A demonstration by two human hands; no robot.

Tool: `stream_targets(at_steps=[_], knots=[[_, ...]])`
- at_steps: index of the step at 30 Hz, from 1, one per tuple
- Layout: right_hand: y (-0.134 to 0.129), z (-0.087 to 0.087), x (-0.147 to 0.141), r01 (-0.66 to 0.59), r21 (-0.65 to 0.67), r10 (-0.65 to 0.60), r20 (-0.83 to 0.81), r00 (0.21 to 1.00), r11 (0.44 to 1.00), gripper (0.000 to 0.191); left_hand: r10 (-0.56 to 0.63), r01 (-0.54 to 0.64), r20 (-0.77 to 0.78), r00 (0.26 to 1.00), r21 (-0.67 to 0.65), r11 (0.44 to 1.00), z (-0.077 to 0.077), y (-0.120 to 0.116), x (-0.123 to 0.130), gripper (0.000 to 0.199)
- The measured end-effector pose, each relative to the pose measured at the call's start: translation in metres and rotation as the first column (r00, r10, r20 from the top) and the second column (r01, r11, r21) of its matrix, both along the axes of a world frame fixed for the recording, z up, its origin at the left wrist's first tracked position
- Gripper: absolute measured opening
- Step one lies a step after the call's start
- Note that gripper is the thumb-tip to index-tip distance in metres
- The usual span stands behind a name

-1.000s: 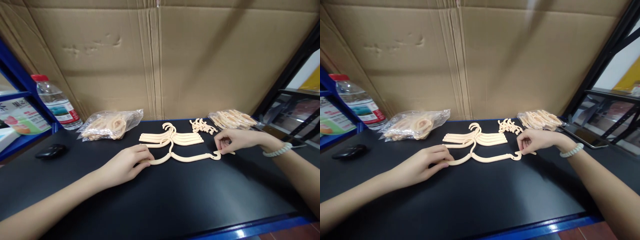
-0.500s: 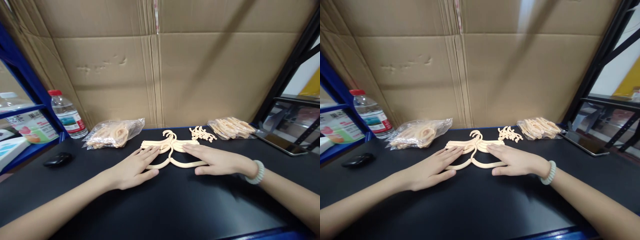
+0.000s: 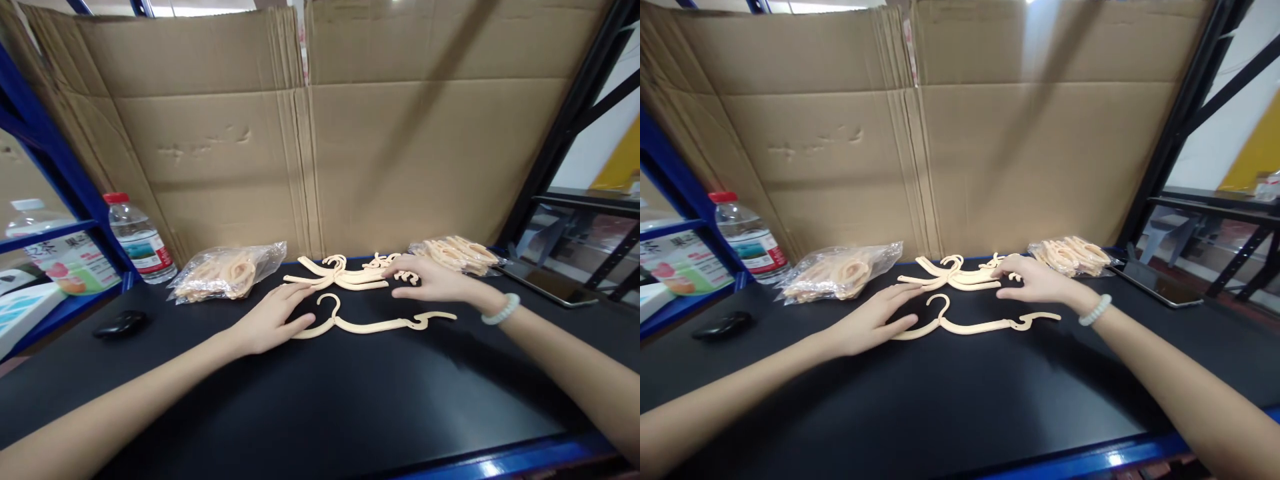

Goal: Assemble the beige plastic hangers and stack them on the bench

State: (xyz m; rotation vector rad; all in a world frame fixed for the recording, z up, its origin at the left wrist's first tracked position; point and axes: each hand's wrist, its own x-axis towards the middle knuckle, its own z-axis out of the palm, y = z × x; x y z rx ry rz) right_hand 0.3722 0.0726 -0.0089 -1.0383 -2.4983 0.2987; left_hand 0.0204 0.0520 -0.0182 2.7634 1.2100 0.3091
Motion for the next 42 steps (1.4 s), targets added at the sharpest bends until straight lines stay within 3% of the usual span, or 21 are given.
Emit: stream_targets(at_steps=[4,7,15,22,25,27,29,36,42], knots=[[-0.011,0.007,0.014,0.026,-0.259,0.014,0.153,0.988,0.966,0.027,-0.092,0.089,0.124,0.988,0.025,0.996,-0.008,-0.019,-0.007,0.024],[-0.010,0.000,0.012,-0.008,-0.272,0.060,0.184,0.981,0.962,0.012,-0.084,0.078,0.200,0.976,0.039,0.996,-0.016,-0.020,-0.011,0.019],[0.001,-0.014,0.005,-0.042,-0.078,0.051,0.106,0.993,0.996,0.013,-0.070,0.036,0.237,0.969,0.144,0.989,-0.026,-0.003,-0.017,0.023],[0.000,-0.009,0.007,0.003,-0.066,0.003,0.091,0.996,0.998,0.020,-0.003,-0.032,0.271,0.963,0.125,0.992,-0.021,-0.002,-0.020,0.026],[0.010,-0.010,0.024,0.149,-0.046,-0.149,0.000,0.989,0.988,0.027,0.081,-0.110,0.366,0.927,0.058,0.992,-0.017,0.004,-0.023,0.029],[0.020,-0.013,0.039,0.293,0.045,-0.291,-0.046,0.956,0.955,0.028,0.149,-0.172,0.433,0.889,0.014,0.985,-0.017,0.011,-0.027,0.031],[0.030,-0.016,0.052,0.359,0.124,-0.355,-0.052,0.933,0.925,0.025,0.193,-0.209,0.474,0.859,-0.019,0.978,-0.018,0.017,-0.031,0.034],[0.045,-0.015,0.063,0.103,0.094,-0.115,0.139,0.984,0.990,0.024,0.209,-0.240,0.503,0.838,-0.004,0.971,-0.022,0.033,-0.032,0.035],[0.048,-0.017,0.061,0.056,0.048,-0.063,0.160,0.985,0.997,0.020,0.278,-0.273,0.488,0.827,-0.084,0.958,-0.027,0.048,-0.031,0.037]])
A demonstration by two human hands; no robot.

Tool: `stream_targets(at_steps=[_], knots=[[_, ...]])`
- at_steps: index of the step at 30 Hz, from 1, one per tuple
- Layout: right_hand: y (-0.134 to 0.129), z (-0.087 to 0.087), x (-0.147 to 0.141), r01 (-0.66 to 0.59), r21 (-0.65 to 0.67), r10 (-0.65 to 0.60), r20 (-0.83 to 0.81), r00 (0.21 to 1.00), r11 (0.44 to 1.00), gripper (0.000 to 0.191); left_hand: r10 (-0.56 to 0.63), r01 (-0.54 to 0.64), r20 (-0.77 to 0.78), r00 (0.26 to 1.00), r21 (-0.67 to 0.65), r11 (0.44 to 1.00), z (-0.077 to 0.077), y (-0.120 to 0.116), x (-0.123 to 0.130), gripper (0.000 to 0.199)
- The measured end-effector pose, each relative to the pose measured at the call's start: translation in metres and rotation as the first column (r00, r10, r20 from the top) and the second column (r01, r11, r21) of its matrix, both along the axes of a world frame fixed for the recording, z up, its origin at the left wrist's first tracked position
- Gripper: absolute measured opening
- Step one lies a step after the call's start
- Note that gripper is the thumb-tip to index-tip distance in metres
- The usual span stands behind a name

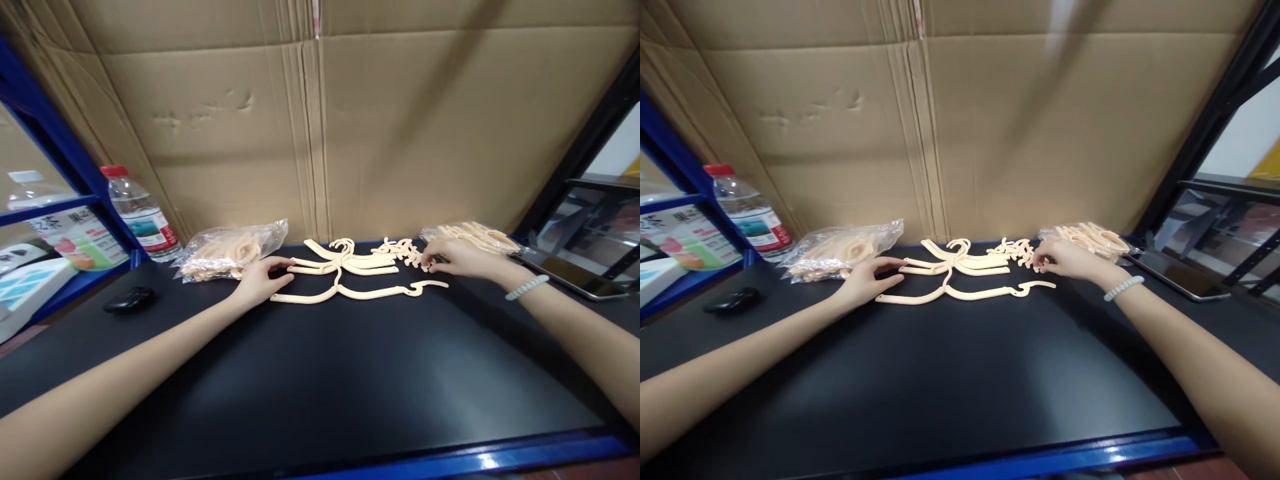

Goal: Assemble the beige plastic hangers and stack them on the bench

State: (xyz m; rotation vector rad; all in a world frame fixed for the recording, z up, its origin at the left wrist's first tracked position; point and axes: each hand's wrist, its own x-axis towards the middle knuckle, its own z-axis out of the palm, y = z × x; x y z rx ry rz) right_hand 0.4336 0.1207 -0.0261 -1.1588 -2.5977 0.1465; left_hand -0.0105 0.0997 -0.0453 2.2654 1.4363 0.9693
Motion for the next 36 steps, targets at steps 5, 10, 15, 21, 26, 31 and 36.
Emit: stream_targets(at_steps=[5,10,15,21,26,31,36], knots=[[0.000,-0.002,0.002,-0.013,-0.020,0.013,-0.003,1.000,1.000,0.025,0.008,-0.007,-0.018,1.000,0.002,1.000,-0.002,0.009,0.005,0.033],[0.001,-0.006,-0.001,-0.035,-0.023,0.035,-0.008,0.999,0.999,0.029,-0.052,0.052,-0.043,0.998,0.013,0.999,0.002,0.010,0.012,0.020],[-0.002,-0.003,-0.006,-0.013,0.055,0.014,-0.023,1.000,0.998,0.032,-0.032,0.032,0.005,0.999,0.003,0.999,0.006,0.007,0.013,0.021],[-0.012,0.003,-0.008,0.156,0.239,-0.094,-0.253,0.963,0.958,0.034,0.012,-0.003,0.169,0.986,-0.057,0.998,0.017,0.006,0.009,0.020],[-0.020,0.005,-0.015,0.483,0.099,-0.320,-0.633,0.705,0.870,0.034,0.075,-0.042,0.388,0.919,-0.095,0.995,0.020,0.003,0.012,0.023],[-0.030,0.011,-0.028,0.422,-0.176,-0.329,-0.888,0.323,0.890,0.035,0.138,-0.040,0.585,0.799,-0.177,0.983,0.019,-0.008,0.018,0.033],[-0.046,0.022,-0.049,0.219,-0.345,-0.381,-0.913,0.148,0.913,0.036,0.169,0.021,0.724,0.669,-0.246,0.969,0.022,-0.031,0.025,0.038]])
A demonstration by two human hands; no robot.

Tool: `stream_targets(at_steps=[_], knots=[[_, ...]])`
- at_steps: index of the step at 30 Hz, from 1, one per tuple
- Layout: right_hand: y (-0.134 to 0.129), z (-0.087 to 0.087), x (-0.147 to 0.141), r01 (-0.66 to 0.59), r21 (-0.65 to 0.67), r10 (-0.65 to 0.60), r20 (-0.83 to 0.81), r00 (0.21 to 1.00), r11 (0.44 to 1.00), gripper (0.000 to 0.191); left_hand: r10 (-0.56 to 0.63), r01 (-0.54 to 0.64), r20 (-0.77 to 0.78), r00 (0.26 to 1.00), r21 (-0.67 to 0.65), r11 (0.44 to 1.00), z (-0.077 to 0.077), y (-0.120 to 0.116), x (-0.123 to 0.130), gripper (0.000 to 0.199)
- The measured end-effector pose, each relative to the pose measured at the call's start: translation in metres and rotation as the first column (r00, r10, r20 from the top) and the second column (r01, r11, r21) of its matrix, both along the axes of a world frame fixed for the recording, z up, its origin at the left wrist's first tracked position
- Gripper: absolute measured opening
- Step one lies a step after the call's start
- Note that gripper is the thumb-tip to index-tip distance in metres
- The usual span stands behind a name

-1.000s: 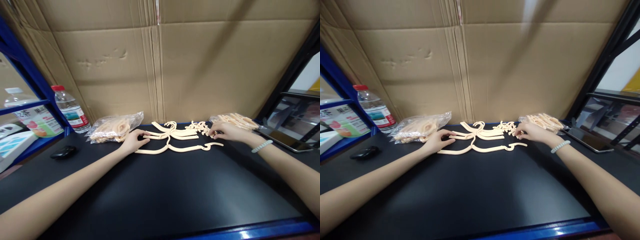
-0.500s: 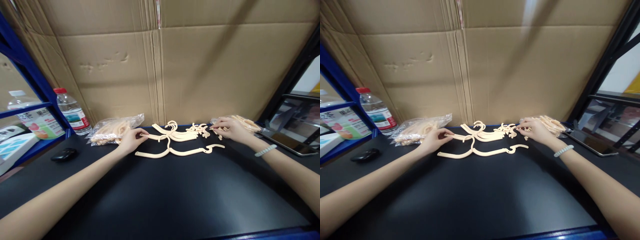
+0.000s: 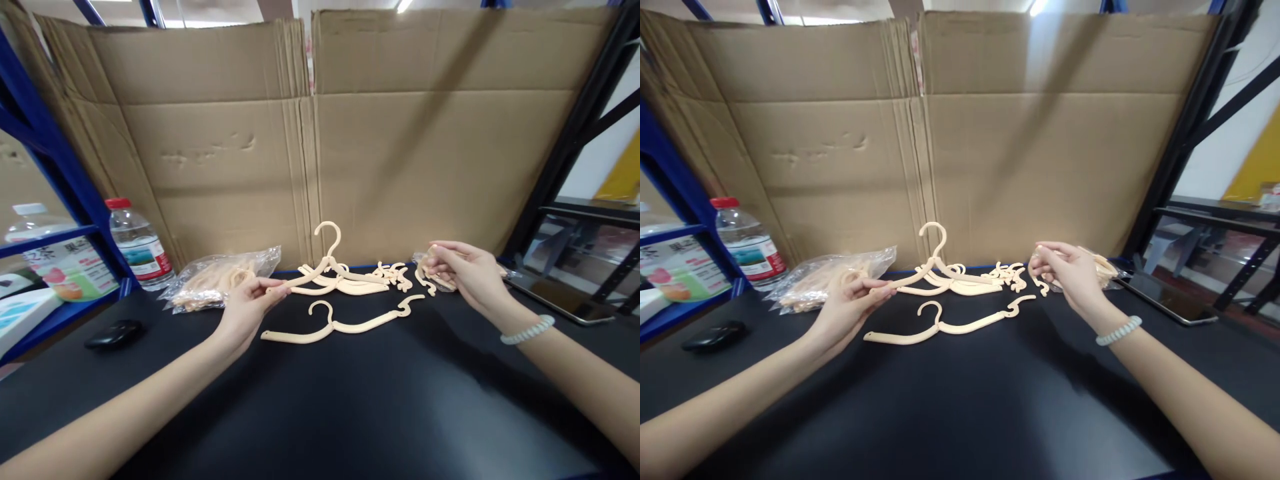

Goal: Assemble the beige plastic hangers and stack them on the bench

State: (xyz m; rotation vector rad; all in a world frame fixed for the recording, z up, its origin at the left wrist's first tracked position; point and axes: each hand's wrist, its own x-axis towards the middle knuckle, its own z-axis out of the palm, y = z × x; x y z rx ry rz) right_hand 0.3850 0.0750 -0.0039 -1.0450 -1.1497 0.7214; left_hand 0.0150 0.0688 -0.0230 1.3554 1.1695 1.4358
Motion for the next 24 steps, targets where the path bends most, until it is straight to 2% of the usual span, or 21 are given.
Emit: stream_targets(at_steps=[4,8,12,14,19,24], knots=[[-0.019,0.000,-0.017,-0.144,-0.080,0.139,-0.071,0.988,0.986,0.033,-0.020,0.026,0.093,0.995,-0.065,0.998,-0.001,-0.021,0.005,0.036],[-0.035,-0.013,-0.032,-0.205,-0.160,0.186,-0.128,0.974,0.966,0.036,-0.009,0.043,0.218,0.976,-0.148,0.988,-0.007,-0.033,0.009,0.034],[-0.039,-0.023,-0.039,-0.281,-0.249,0.219,-0.249,0.943,0.927,0.042,-0.016,0.053,0.245,0.969,-0.146,0.988,-0.013,-0.036,0.011,0.032],[-0.038,-0.023,-0.039,-0.328,-0.249,0.260,-0.268,0.927,0.911,0.045,-0.014,0.053,0.256,0.967,-0.149,0.987,-0.016,-0.037,0.011,0.032],[-0.038,-0.017,-0.033,-0.413,-0.223,0.354,-0.261,0.898,0.883,0.025,-0.010,0.048,0.255,0.967,-0.145,0.988,-0.018,-0.039,0.013,0.031],[-0.038,-0.023,-0.032,-0.481,-0.247,0.425,-0.250,0.870,0.841,0.022,-0.005,0.046,0.267,0.964,-0.151,0.987,-0.017,-0.039,0.015,0.034]])
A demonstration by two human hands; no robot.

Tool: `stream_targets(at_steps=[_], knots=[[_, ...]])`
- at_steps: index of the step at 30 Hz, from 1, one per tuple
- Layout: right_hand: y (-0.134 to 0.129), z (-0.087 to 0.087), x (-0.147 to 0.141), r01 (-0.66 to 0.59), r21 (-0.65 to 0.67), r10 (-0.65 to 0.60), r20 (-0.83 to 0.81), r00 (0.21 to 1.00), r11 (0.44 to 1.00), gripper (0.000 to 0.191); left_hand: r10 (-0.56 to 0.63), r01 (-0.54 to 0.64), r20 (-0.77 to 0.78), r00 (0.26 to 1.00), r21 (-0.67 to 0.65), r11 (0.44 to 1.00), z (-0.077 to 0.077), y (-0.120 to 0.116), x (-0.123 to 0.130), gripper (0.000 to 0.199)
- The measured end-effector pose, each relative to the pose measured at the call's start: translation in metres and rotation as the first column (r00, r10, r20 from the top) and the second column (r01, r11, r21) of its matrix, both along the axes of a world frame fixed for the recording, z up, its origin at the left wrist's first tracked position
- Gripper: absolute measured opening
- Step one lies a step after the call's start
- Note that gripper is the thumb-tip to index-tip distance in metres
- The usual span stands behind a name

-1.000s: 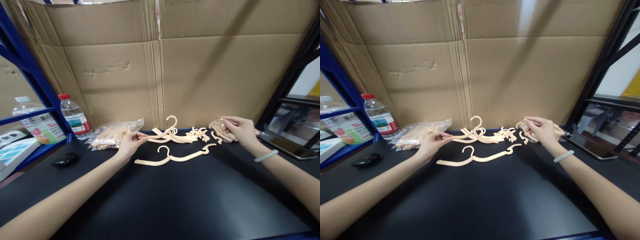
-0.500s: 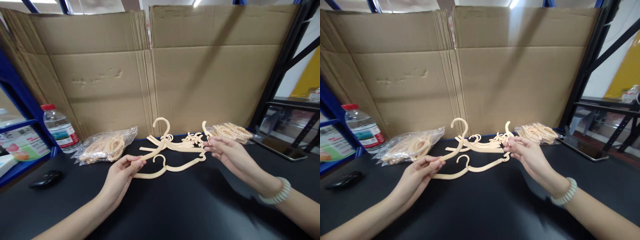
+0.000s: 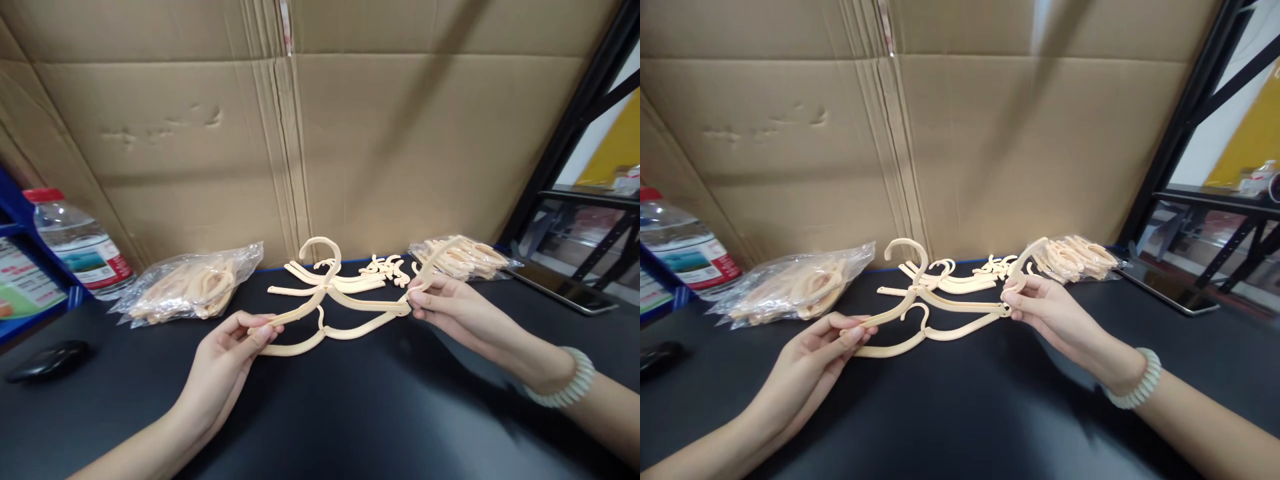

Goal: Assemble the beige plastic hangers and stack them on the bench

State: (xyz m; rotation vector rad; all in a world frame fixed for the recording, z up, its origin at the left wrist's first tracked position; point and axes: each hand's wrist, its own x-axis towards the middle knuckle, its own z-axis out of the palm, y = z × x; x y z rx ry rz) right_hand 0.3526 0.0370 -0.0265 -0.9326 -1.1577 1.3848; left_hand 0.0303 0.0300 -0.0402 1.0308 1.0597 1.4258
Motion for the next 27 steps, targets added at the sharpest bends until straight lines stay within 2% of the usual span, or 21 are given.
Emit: stream_targets(at_steps=[5,13,18,27], knots=[[0.0048,-0.0054,0.0031,-0.056,-0.043,0.056,-0.012,0.998,0.997,0.021,-0.011,0.011,0.009,1.000,0.024,1.000,-0.0024,0.0002,-0.0007,0.032],[0.0079,-0.0046,0.0059,-0.177,-0.175,0.158,-0.121,0.980,0.968,0.022,-0.028,0.027,0.020,0.999,0.037,0.999,-0.0044,0.0013,-0.0016,0.030],[0.0083,-0.0059,0.0058,-0.247,-0.193,0.221,-0.145,0.964,0.950,0.018,-0.026,0.025,0.020,0.999,0.048,0.999,-0.0032,-0.0001,-0.0007,0.031],[0.0072,-0.0047,0.0066,-0.262,-0.234,0.224,-0.176,0.958,0.936,0.017,-0.022,0.022,0.018,1.000,0.043,0.999,-0.0035,-0.0003,-0.0012,0.030]])
